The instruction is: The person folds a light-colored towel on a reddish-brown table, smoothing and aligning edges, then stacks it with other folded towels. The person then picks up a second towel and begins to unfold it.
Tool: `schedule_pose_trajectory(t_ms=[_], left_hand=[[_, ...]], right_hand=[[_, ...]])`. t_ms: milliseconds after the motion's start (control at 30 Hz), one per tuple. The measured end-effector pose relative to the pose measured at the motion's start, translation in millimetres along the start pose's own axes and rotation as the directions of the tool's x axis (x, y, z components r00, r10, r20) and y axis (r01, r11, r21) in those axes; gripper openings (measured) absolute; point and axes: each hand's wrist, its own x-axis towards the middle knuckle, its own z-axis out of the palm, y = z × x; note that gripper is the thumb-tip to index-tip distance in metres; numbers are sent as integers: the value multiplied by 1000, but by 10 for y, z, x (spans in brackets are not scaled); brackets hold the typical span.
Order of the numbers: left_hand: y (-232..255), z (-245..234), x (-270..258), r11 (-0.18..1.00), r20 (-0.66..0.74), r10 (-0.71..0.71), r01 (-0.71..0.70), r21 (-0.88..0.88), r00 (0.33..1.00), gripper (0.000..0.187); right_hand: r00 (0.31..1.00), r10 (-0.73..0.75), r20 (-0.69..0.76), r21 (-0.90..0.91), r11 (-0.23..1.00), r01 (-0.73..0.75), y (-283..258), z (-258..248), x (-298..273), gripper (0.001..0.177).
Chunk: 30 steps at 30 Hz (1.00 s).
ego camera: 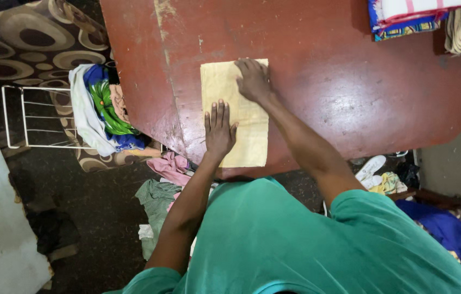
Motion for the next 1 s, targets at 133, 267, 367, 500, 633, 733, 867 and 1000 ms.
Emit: schedule_pose_trajectory(t_ms=[133, 267, 367, 500, 633, 733, 867, 1000], left_hand=[[13, -87, -94, 994, -47, 90, -93, -65, 995, 52], [-16, -202, -310, 961, -44, 145, -151, -232, 988, 30], [-6, -207, -376, 963, 1, 84, -81, -257, 996, 28], [52, -139, -348, 972, -46, 3, -14, -236, 999, 33], [90, -21, -158, 992, -67, -30, 22, -121, 997, 47], [73, 21, 15, 997, -64, -30, 25, -77, 998, 52], [42, 0, 153, 996, -123, -5, -6, -92, 992, 55], [-32, -28, 275, 972, -100, -76, 52, -227, 992, 50]], right_hand=[[959, 53, 277, -98, 995, -27, 130, -173, 447, 48], [915, 37, 401, -111, 994, 8, 118, -175, 739, 55], [867, 95, 488, -126, 991, -38, 139, -95, 863, 56], [872, 78, 483, -145, 989, -8, 234, 1, 1005, 51], [950, 19, 311, -140, 990, 26, 298, -61, 1188, 42], [989, -97, 107, -70, 992, 105, 310, -287, 1259, 35], [995, -100, -27, 75, 992, 102, 172, -648, 1228, 27], [936, -275, -221, 20, 958, 286, -89, -967, 890, 28]])
